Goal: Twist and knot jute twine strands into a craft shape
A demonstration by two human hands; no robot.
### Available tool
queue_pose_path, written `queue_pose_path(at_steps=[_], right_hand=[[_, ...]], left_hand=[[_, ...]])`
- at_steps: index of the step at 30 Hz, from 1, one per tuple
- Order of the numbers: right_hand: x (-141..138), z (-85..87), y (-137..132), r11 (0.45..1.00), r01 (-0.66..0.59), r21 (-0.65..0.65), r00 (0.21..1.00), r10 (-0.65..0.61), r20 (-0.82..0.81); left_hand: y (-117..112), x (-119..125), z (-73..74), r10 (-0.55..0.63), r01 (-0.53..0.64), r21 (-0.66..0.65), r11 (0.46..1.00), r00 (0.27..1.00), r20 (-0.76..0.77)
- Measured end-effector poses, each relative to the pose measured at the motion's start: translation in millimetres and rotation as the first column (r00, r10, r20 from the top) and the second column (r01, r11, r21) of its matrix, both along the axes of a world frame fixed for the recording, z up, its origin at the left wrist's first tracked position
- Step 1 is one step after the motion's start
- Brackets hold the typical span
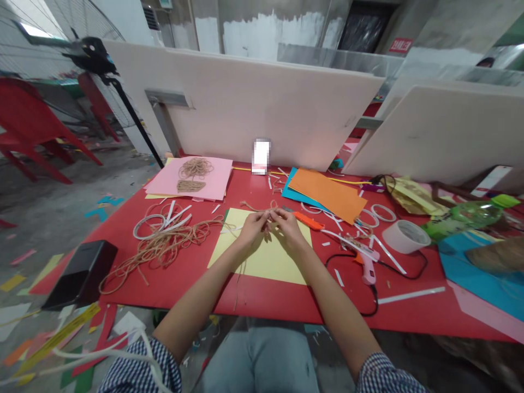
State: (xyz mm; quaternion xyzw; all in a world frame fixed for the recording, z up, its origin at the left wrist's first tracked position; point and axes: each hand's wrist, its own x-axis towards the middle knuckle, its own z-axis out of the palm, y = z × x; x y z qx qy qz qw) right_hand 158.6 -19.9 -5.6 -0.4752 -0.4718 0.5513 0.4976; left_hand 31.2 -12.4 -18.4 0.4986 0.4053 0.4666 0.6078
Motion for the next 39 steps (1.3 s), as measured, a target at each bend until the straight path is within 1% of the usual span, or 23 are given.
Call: queue_pose_path(at_steps=[1,3,5,7,9,11,14,15,17,19,20,22,24,25,26,28,30,31,32,34,35,37,39], right_hand=[[-0.3,-0.7,0.2,1.000,0.011,0.000,1.000,-0.011,-0.001],[0.4,-1.9,1.9,0.999,0.037,0.008,0.999,-0.037,0.016],[3.0,-2.3,4.8,0.998,0.058,0.031,0.995,-0.060,0.074],[7.9,-1.4,8.1,0.996,0.069,0.055,0.987,-0.077,0.145],[14.2,0.5,10.7,0.997,0.054,0.053,0.981,-0.063,0.182],[20.5,3.3,12.3,1.000,-0.014,0.018,0.985,0.010,0.173],[26.6,7.6,13.1,0.985,-0.145,-0.094,0.987,0.151,0.055],[27.2,8.8,13.0,0.979,-0.164,-0.125,0.986,0.164,-0.006],[26.5,10.0,12.9,0.976,-0.157,-0.154,0.983,0.139,-0.116],[24.5,9.6,13.1,0.983,-0.118,-0.140,0.979,0.091,-0.183],[23.5,8.7,13.5,0.987,-0.094,-0.128,0.977,0.067,-0.204],[22.7,6.0,15.2,0.993,-0.043,-0.106,0.973,0.017,-0.231],[24.1,2.9,18.1,0.997,0.009,-0.077,0.971,-0.027,-0.238],[25.4,1.5,19.9,0.998,0.035,-0.057,0.972,-0.048,-0.232],[26.9,0.6,21.7,0.997,0.066,-0.033,0.972,-0.072,-0.222],[28.9,0.0,24.3,0.992,0.128,0.002,0.971,-0.125,-0.206],[27.7,1.3,23.6,0.991,0.129,-0.014,0.970,-0.130,-0.206],[25.5,2.4,21.4,0.995,0.092,-0.048,0.972,-0.100,-0.211],[22.2,3.6,17.9,0.995,0.027,-0.092,0.975,-0.046,-0.216],[13.6,5.9,8.1,0.973,-0.142,-0.184,0.969,0.098,-0.228],[9.0,6.8,2.7,0.952,-0.223,-0.208,0.959,0.177,-0.221],[1.6,7.5,-6.6,0.903,-0.370,-0.218,0.922,0.328,-0.206],[-1.7,6.8,-10.8,0.865,-0.459,-0.203,0.886,0.430,-0.171]], left_hand=[[-0.1,-0.6,-0.7,0.022,-0.021,0.009,1.000,0.999,-0.030],[1.1,-4.3,-1.0,0.131,-0.120,0.083,0.989,0.982,-0.138],[4.7,-12.1,-0.1,0.286,-0.236,0.213,0.948,0.924,-0.252],[10.7,-23.9,1.4,0.395,-0.300,0.308,0.903,0.861,-0.320],[17.3,-37.5,2.7,0.447,-0.340,0.325,0.883,0.819,-0.360],[22.0,-49.9,3.4,0.468,-0.358,0.318,0.878,0.780,-0.414],[22.3,-59.4,5.4,0.464,-0.321,0.345,0.882,0.719,-0.517],[20.6,-59.5,6.9,0.490,-0.324,0.381,0.866,0.700,-0.519],[15.4,-55.3,12.0,0.579,-0.359,0.484,0.798,0.681,-0.449],[9.0,-47.1,19.0,0.620,-0.380,0.555,0.739,0.706,-0.342],[5.7,-42.3,22.6,0.591,-0.368,0.550,0.750,0.746,-0.307],[-0.3,-33.1,28.6,0.404,-0.243,0.469,0.849,0.870,-0.281],[-5.2,-25.9,31.6,0.092,0.006,0.350,0.937,0.961,-0.261],[-7.1,-23.4,31.9,-0.075,0.145,0.283,0.948,0.967,-0.244],[-8.6,-21.8,31.5,-0.234,0.281,0.211,0.936,0.947,-0.222],[-10.4,-20.5,29.9,-0.481,0.494,0.066,0.867,0.864,-0.149],[-10.2,-20.7,28.0,-0.574,0.574,-0.022,0.819,0.819,-0.017],[-9.1,-21.0,27.0,-0.553,0.556,-0.031,0.830,0.830,0.067],[-7.2,-21.3,25.9,-0.489,0.498,-0.025,0.867,0.858,0.161],[-1.2,-21.8,23.1,-0.260,0.284,-0.018,0.959,0.900,0.349],[2.7,-22.1,21.4,-0.123,0.152,-0.033,0.988,0.895,0.429],[11.0,-23.7,17.0,0.142,-0.103,-0.101,0.989,0.831,0.538],[18.5,-26.9,12.4,0.304,-0.256,-0.166,0.952,0.757,0.578]])
